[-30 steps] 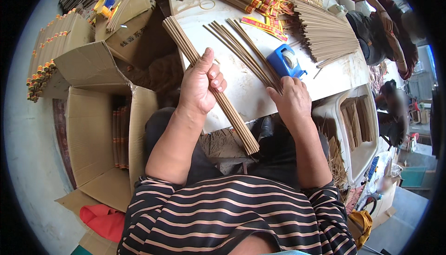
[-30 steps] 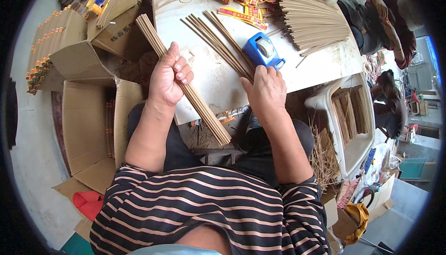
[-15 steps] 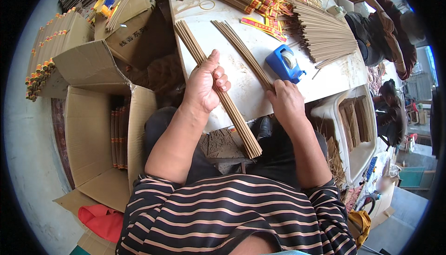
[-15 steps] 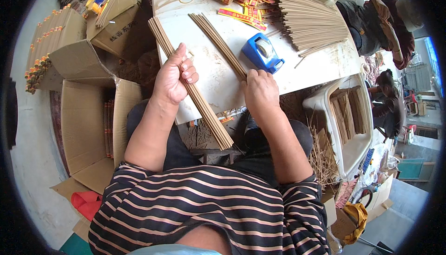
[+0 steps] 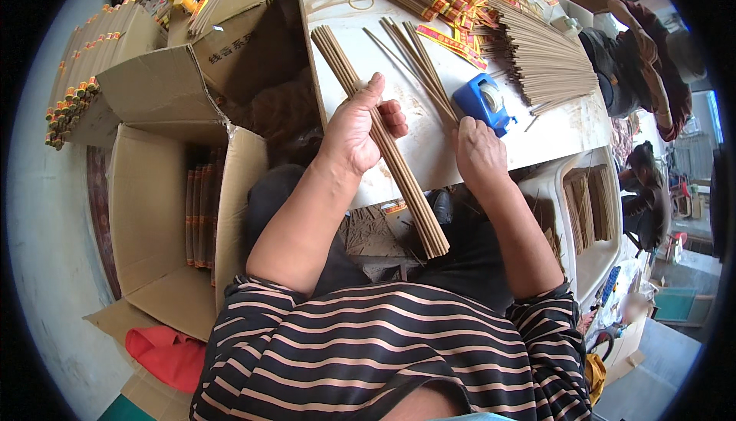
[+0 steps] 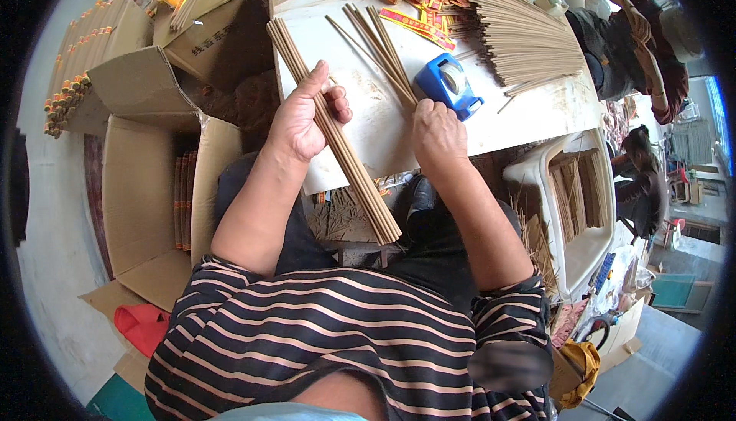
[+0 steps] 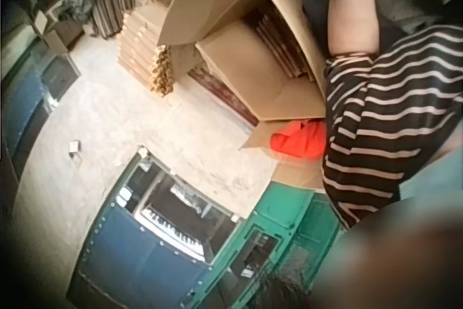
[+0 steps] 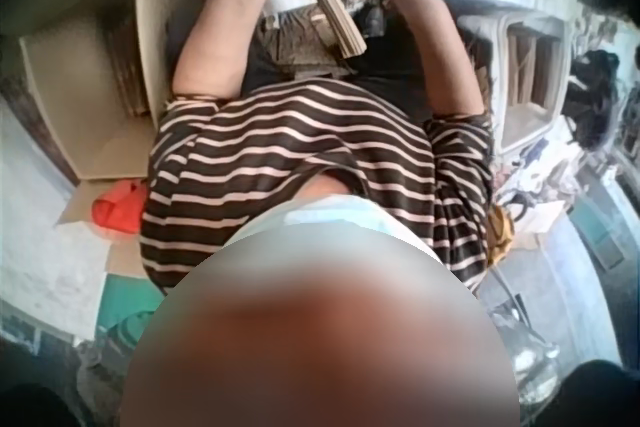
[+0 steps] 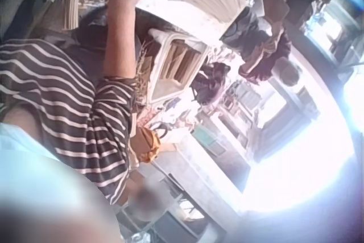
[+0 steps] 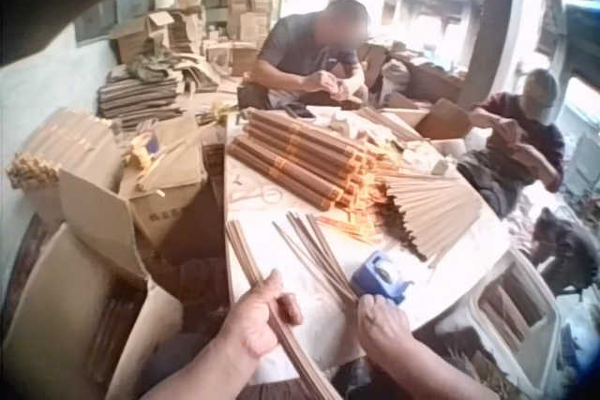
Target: The person gathers thin wooden sticks into bundles, aligns them, and secures them with a yellow and red paper band. The person repeats this process for multiple bundles, placing finished bundles on the table.
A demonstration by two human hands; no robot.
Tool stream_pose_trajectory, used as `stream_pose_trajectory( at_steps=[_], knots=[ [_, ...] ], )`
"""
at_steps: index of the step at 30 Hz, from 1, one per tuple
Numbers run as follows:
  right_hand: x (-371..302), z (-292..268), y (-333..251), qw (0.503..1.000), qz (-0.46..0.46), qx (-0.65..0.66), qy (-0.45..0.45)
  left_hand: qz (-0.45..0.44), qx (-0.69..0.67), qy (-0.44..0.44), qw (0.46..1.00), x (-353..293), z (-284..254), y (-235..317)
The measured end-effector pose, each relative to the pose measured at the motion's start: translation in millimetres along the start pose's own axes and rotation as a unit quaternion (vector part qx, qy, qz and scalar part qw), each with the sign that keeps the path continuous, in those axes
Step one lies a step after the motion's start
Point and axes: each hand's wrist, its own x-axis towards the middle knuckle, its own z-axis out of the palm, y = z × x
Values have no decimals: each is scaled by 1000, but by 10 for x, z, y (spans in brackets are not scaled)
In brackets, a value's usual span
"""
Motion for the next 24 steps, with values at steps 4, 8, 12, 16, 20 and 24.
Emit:
stream_pose_trajectory(
  at_steps=[4, 8, 12, 16, 20, 24],
  knots=[
    [18, -73, -45, 999, 46, 1, 5, 4, -10, -49, 999, 28, -83, 7],
    [-5, -162, -50, 996, 45, 58, 43, 11, -12, -80, 997, 42, -89, 21],
    [-184, -424, -245, 973, -12, 222, 69, 15, -30, -95, 995, 77, -105, 12],
    [-230, -460, -318, 905, -7, 418, -75, 60, 35, -113, 991, 84, -91, 30],
    [-207, -507, -354, 827, 100, 550, -63, 64, 4, -120, 991, 69, -90, 67],
    [-195, -701, -364, 780, 110, 608, -99, 78, 3, -84, 993, 44, -60, 108]
  ],
)
